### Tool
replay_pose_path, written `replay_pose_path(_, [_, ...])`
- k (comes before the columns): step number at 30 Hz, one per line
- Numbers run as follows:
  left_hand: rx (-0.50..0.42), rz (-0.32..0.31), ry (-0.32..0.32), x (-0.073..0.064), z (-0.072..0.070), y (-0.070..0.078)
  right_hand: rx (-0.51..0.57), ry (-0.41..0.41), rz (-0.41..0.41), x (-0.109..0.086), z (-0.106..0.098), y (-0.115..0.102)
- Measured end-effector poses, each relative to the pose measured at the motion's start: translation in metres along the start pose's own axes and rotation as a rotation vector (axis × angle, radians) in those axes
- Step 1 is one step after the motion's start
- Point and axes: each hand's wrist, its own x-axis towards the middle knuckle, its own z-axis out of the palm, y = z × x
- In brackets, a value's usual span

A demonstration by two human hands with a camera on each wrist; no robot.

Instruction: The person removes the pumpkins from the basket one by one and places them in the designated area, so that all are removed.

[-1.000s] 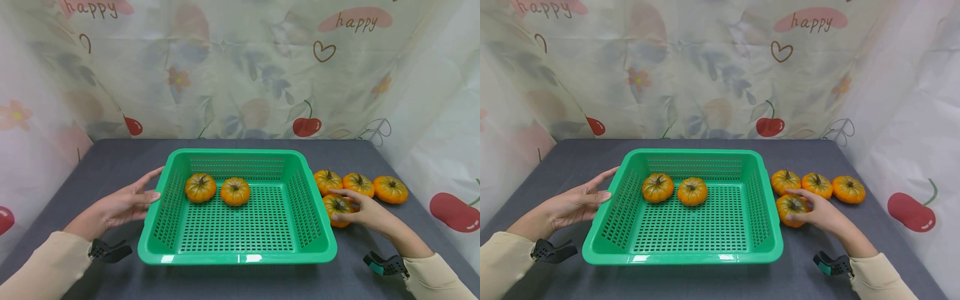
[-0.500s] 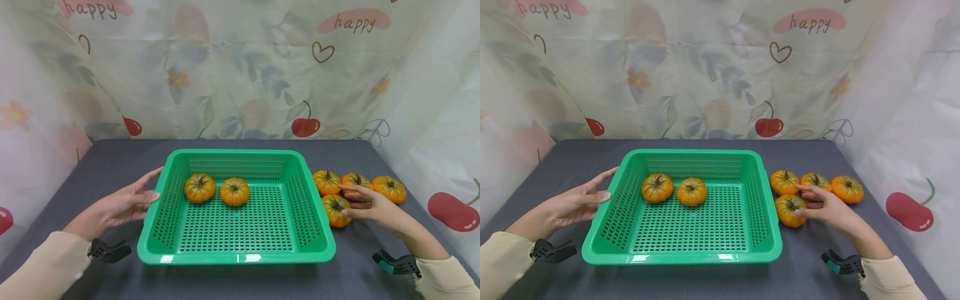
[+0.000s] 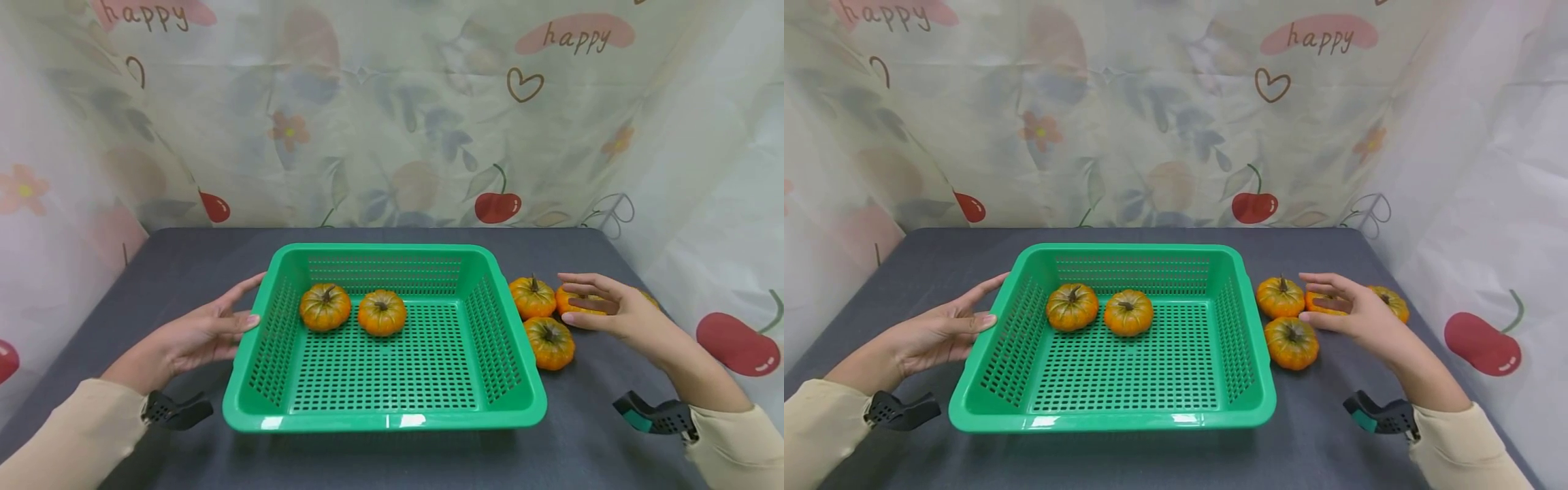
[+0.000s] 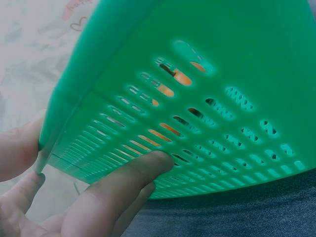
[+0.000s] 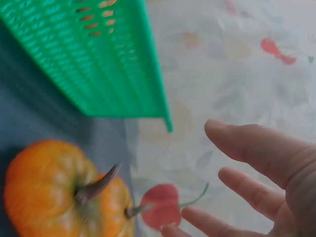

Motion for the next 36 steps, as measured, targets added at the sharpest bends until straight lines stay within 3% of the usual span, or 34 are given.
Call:
replay_pose_path(11, [-0.006,-0.002,0.007,0.0,0.001,0.0,0.065,0.018,-0.115,0.01,0.005,-0.048])
replay_pose_path(22, [-0.006,-0.006,0.027,0.0,0.002,0.001,0.134,0.048,-0.283,0.022,0.02,-0.092])
replay_pose_path(36, [-0.012,-0.006,0.021,-0.001,0.002,0.001,0.25,-0.13,-0.327,0.052,0.059,-0.131])
